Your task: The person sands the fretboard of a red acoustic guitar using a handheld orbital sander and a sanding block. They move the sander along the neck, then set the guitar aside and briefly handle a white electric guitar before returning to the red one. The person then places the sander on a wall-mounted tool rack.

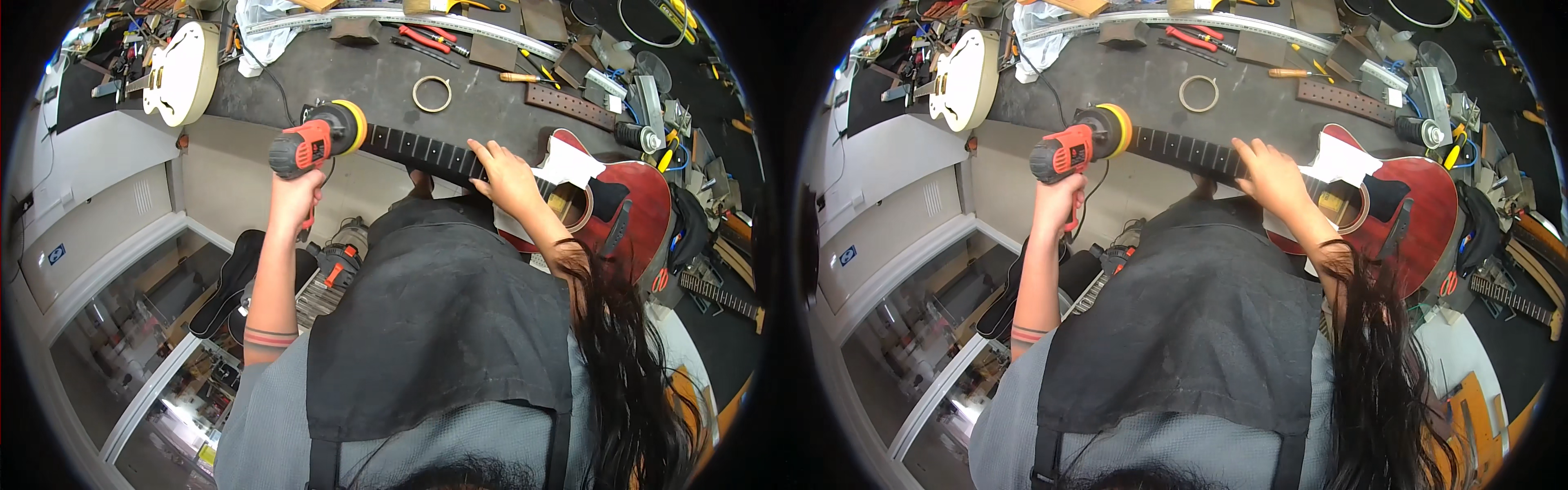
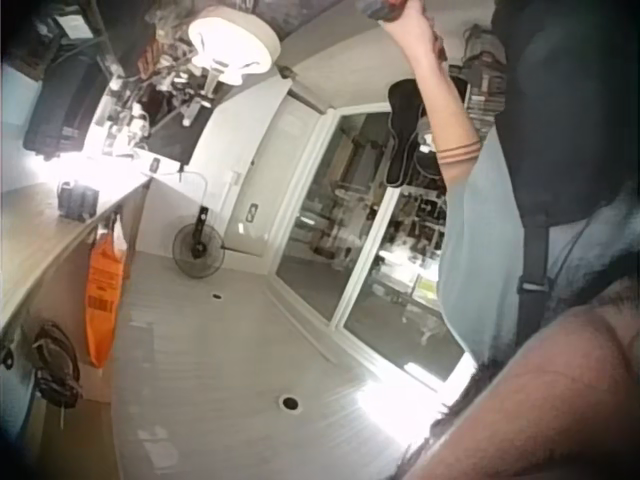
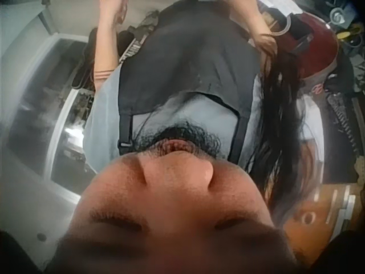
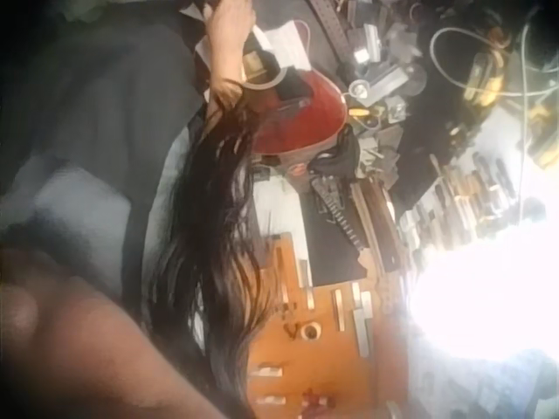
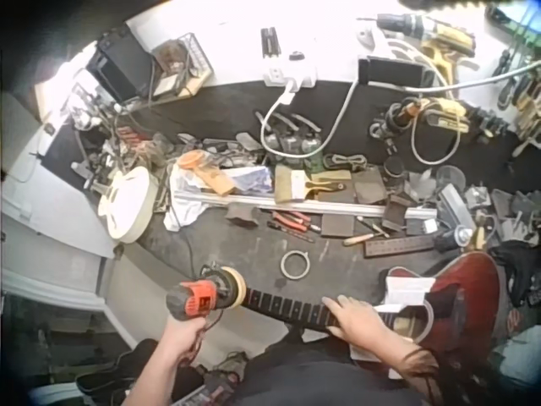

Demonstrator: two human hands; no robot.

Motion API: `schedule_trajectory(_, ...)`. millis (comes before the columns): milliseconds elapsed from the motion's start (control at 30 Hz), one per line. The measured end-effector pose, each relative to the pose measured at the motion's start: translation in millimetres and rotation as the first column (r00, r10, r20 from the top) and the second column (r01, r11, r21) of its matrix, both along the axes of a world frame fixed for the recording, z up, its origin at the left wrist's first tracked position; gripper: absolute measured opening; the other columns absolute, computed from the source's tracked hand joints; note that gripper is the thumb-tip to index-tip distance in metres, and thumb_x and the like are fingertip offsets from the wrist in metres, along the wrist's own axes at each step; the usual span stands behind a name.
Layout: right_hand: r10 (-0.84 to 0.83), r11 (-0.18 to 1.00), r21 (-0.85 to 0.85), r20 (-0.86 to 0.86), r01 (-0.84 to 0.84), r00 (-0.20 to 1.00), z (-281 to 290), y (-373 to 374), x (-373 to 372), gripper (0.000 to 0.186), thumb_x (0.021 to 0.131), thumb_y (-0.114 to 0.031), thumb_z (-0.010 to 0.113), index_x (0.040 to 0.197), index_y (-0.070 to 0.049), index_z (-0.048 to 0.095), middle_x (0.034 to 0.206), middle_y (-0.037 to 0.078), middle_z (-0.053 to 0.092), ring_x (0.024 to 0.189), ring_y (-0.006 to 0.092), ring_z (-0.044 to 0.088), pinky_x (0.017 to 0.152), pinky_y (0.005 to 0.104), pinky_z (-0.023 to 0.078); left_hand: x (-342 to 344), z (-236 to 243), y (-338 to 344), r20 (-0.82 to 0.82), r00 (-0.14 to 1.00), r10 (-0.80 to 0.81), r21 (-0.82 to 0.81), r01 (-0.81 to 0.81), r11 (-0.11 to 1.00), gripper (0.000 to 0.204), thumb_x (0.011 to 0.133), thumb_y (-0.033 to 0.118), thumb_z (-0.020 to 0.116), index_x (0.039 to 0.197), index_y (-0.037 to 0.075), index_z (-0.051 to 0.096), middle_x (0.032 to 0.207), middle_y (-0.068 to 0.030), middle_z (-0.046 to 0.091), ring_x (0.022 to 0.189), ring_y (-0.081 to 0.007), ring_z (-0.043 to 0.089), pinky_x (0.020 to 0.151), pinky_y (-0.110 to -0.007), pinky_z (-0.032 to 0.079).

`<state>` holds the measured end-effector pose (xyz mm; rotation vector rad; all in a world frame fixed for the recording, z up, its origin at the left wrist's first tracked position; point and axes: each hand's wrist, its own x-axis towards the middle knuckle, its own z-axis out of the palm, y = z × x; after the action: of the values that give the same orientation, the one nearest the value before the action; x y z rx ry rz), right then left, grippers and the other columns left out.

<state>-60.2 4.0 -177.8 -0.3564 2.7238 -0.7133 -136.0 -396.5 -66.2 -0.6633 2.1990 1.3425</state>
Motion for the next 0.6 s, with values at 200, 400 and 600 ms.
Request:
schedule_trajectory(200, 0.010, 0.999, 0.036, -0.061, -0.007, 0.998, -8, -5, 4, 0.077, 0.088, -0.027, 0.090, 0.156, -0.011, 0.059, 0.123, 0.013, 0.068, 0.116, 0.0330, 0.072, 0.100, 0.0482, 0.058, 31, 4, 41, 0.016, 0.994, -0.106, -0.053, 0.106, 0.993, 0.025, 0.088, 0.004, 0.073, 0.112, 0.002, 0.072, 0.077, -0.0017, 0.068, 0.062, -0.0130, 0.065, 0.057, -0.034, 0.052)
schedule_trajectory(400, -0.001, 1.000, 0.012, -0.084, 0.002, 0.996, -7, -4, 6, 0.074, 0.088, -0.027, 0.090, 0.153, -0.011, 0.060, 0.122, 0.013, 0.068, 0.114, 0.0338, 0.073, 0.101, 0.0486, 0.058, 0, 1, 5, -0.044, 0.997, -0.066, -0.181, 0.057, 0.982, 0.032, 0.086, 0.003, 0.067, 0.118, 0.002, 0.074, 0.073, 0.0000, 0.063, 0.056, -0.0097, 0.058, 0.050, -0.030, 0.047)
schedule_trajectory(600, 0.019, 1.000, 0.024, -0.127, -0.016, 0.992, -10, -2, 6, 0.073, 0.088, -0.028, 0.091, 0.151, -0.011, 0.060, 0.119, 0.012, 0.068, 0.114, 0.0333, 0.073, 0.101, 0.0479, 0.058, 27, 4, 42, 0.025, 0.995, -0.093, -0.105, 0.095, 0.990, 0.034, 0.086, 0.005, 0.070, 0.120, 0.003, 0.072, 0.078, -0.0016, 0.067, 0.058, -0.0127, 0.061, 0.053, -0.034, 0.050)
